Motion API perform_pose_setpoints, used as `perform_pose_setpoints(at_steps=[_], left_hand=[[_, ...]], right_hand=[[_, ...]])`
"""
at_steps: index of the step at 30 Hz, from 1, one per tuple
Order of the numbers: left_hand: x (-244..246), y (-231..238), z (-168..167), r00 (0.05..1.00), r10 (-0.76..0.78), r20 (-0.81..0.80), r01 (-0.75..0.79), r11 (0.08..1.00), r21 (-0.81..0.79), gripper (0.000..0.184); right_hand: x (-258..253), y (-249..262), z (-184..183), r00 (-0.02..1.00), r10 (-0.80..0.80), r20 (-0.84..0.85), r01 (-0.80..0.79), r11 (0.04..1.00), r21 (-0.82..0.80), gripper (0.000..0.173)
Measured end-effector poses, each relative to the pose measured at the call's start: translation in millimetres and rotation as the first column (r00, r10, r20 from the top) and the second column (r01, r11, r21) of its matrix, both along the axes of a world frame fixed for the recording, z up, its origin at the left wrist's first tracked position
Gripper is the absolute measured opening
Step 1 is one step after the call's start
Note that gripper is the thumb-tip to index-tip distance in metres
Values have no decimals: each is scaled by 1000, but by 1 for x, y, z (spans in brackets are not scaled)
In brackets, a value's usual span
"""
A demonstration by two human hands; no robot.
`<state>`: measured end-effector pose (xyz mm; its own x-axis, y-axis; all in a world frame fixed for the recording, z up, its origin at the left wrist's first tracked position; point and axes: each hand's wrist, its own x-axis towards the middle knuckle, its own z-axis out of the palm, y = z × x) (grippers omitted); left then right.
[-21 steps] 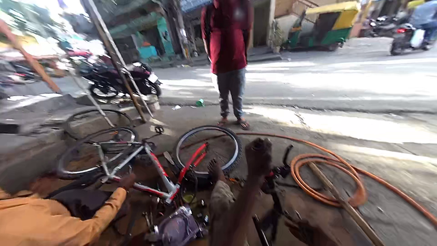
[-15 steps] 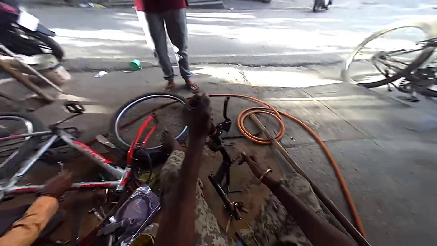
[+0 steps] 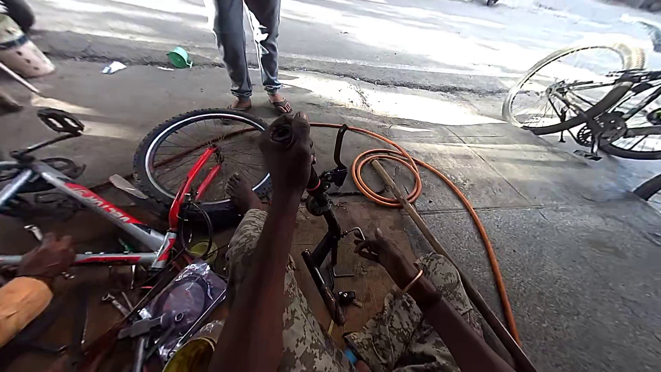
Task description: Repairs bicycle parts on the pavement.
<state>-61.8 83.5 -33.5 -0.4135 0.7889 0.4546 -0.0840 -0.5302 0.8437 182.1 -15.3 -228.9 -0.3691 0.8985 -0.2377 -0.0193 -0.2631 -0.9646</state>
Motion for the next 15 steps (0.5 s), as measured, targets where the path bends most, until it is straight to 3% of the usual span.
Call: perform_pose_setpoints(at_steps=[2,4,10,13,15], left_hand=[[1,-1,0,1000,-19,2,19,1000,5,21],[7,0,1,999,-48,-6,48,998,35,26],[9,-6,2,999,-37,-2,37,997,68,24],[2,-7,1,1000,-19,20,18,999,37,23],[-3,-6,2,999,-5,33,5,1000,14,23]], right_hand=[[-1,7,-21,997,-38,70,47,990,-135,70],[-11,25,-24,995,-56,77,67,985,-158,66],[-41,41,51,998,-44,-54,50,993,103,68],[-28,19,49,998,58,22,-61,975,213,79],[-11,0,34,987,86,134,-111,976,188,83]])
